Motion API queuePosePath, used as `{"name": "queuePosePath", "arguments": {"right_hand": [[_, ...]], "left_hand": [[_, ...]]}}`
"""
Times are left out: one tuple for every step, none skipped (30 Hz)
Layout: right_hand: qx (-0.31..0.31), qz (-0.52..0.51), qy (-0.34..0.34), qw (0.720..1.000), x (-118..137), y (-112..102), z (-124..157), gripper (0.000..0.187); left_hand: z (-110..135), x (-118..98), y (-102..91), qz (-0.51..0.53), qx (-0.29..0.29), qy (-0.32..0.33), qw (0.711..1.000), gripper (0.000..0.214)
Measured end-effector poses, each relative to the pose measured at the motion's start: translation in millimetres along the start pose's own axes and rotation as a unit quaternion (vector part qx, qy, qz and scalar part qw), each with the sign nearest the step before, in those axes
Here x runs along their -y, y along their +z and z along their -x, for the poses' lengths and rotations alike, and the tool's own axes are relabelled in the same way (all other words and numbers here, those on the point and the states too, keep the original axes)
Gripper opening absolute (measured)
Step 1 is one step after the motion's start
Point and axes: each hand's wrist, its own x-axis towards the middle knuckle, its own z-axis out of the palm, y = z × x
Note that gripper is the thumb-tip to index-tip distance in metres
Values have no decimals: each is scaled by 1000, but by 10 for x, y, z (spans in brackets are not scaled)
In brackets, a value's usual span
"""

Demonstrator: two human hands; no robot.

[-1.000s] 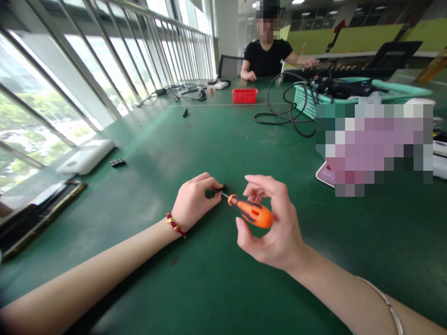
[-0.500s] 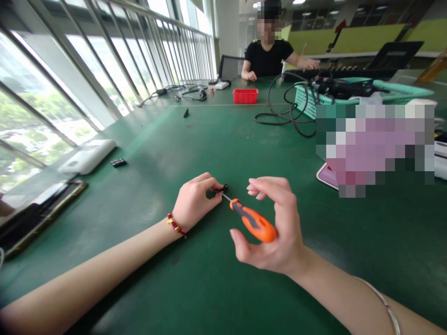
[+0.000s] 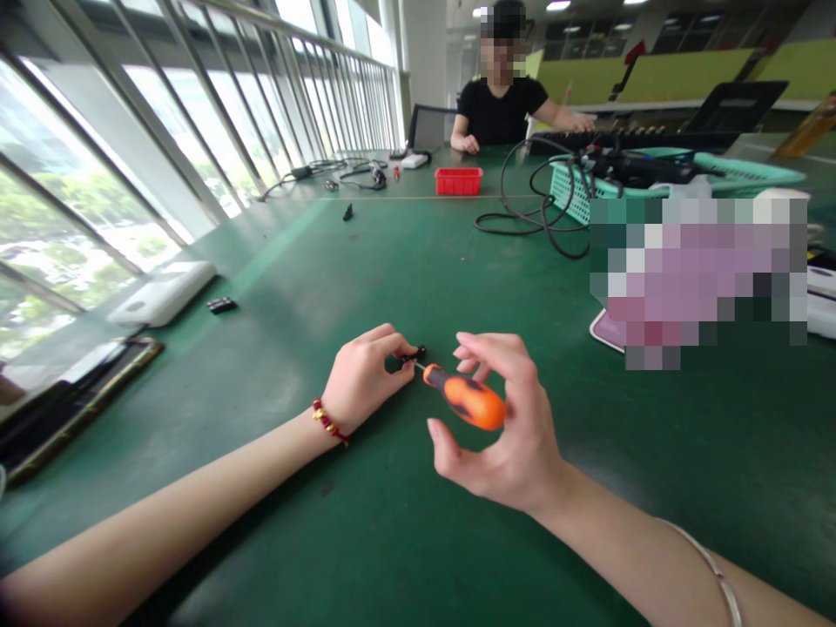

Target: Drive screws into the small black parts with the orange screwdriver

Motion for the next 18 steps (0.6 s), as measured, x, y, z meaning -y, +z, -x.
{"name": "queuePosePath", "arguments": {"right_hand": [[6, 0, 2, 1000, 4, -2, -4, 68], [18, 7, 5, 1000, 15, -10, -9, 67], [38, 16, 9, 999, 30, -20, -13, 60], [70, 27, 20, 997, 47, -31, -15, 46], [86, 38, 39, 995, 63, -40, -15, 28], [86, 40, 44, 995, 75, -46, -13, 17], [84, 43, 40, 995, 80, -47, -9, 14], [72, 44, 37, 996, 78, -42, -6, 15], [54, 42, 33, 997, 69, -34, -2, 21], [34, 38, 30, 998, 56, -23, -1, 30], [12, 32, 30, 999, 42, -13, -1, 39], [-7, 25, 30, 999, 29, -4, -4, 48], [-20, 19, 28, 999, 21, 2, -7, 57], [-22, 15, 28, 999, 21, 3, -12, 63], [-11, 18, 33, 999, 29, -1, -16, 65], [8, 25, 41, 999, 44, -8, -20, 60], [30, 34, 48, 998, 64, -17, -23, 51], [49, 42, 53, 997, 85, -27, -24, 38]], "left_hand": [[1, 0, -1, 1, 0, 0, 1000, 11], [2, -1, -2, 2, -1, 0, 1000, 10], [3, -1, -3, 3, -2, 0, 1000, 10], [4, 0, -3, 3, -2, 0, 1000, 10], [4, 0, -3, 4, -3, 0, 1000, 10], [4, 1, -3, 4, -3, 1, 1000, 10], [3, 1, -2, 4, -2, 1, 1000, 10], [2, 1, -1, 4, -2, 1, 1000, 10], [2, 1, -1, 4, -2, 1, 1000, 11], [2, 0, -1, 3, -1, 0, 1000, 11], [2, -2, -2, 2, 0, -1, 1000, 11], [2, -3, -3, 2, 1, -1, 1000, 11], [2, -5, -5, 2, 2, -1, 1000, 11], [3, -7, -8, 2, 2, -1, 1000, 11], [4, -9, -10, 2, 3, -2, 1000, 10], [4, -11, -12, 3, 2, -3, 1000, 10], [5, -12, -14, 3, 2, -4, 1000, 11], [5, -12, -14, 3, 1, -4, 1000, 11]]}}
